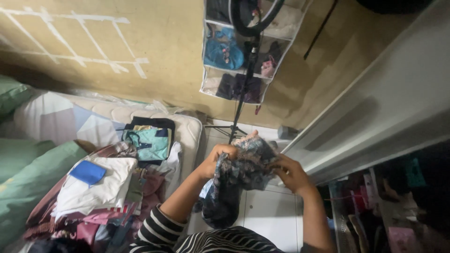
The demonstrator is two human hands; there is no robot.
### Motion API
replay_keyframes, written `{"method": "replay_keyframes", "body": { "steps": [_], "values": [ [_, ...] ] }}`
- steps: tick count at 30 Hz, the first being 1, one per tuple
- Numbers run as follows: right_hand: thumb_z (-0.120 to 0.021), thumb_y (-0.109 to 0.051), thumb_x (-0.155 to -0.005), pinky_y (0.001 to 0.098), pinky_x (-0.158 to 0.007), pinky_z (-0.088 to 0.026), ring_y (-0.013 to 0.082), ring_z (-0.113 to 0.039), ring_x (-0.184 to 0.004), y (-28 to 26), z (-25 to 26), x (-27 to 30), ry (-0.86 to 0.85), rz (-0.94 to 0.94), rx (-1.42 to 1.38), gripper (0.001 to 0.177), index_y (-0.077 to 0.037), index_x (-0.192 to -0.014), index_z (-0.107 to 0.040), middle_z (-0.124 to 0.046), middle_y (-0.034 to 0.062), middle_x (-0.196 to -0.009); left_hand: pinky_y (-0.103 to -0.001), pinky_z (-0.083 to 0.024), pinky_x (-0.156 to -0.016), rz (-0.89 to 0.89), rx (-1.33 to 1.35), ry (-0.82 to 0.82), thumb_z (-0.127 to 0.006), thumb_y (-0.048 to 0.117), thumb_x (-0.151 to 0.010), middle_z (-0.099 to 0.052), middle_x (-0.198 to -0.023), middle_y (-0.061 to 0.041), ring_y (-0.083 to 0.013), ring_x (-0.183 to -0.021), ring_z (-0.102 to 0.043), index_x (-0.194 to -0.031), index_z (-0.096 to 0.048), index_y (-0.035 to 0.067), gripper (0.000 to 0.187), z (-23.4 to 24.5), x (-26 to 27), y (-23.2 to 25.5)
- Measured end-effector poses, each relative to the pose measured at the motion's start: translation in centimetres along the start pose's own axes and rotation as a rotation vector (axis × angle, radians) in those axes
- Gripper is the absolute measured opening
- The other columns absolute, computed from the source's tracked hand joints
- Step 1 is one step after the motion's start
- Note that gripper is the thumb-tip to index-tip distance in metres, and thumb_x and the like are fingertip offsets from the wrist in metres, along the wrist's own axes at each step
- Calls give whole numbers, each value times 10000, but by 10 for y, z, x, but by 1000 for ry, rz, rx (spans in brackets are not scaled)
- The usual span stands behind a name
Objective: Sorting and organizing clothes from a laundry basket into a closet.
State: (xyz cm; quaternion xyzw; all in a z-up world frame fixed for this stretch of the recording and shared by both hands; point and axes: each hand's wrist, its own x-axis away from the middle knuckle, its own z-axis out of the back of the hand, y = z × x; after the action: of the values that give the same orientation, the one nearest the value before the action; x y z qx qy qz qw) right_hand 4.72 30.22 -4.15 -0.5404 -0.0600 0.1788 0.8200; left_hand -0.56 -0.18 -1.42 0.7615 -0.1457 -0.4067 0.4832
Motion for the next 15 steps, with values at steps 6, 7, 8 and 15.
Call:
{"method": "replay_keyframes", "body": {
  "steps": [6, 7, 8, 15],
  "values": [
    [-597, 13, -919, 291, -732, -578, 152, -712, -829, 57, 31, -11, 342, -5, 179, 162, 24, -1048, -694, -680, 78, -1228, -310, -288, -650, -48, -103, 79, -729, 215, -849, -373, -725, 16, -111, -730, -365, -734, -382, 72, 393, 16, 4, 6],
    [-563, 11, -988, 269, -753, -532, 120, -648, -850, 64, 41, -14, 431, 56, 1, 177, 5, -1119, -683, -671, 46, -1125, -324, -342, -679, -86, -233, 45, -716, 206, -849, -442, -759, -16, -140, -758, -437, -769, -445, 56, 319, 18, 2, 18],
    [-530, 8, -1057, 248, -774, -486, 87, -585, -872, 72, 51, -18, 511, 112, -181, 195, -14, -1189, -671, -662, 14, -1023, -338, -396, -709, -120, -363, 16, -703, 197, -848, -509, -793, -49, -171, -786, -509, -804, -508, 39, 254, 20, 3, 30],
    [-549, 72, -1008, 239, -808, -505, 95, -610, -940, -86, 36, -62, 529, 327, -179, 141, 4, -1085, -645, -636, 7, -1071, -432, -456, -777, -106, -1372, 65, -698, 181, -735, -615, -828, -87, -288, -867, -626, -897, -652, 103, 185, 18, 40, 8]
  ]
}}
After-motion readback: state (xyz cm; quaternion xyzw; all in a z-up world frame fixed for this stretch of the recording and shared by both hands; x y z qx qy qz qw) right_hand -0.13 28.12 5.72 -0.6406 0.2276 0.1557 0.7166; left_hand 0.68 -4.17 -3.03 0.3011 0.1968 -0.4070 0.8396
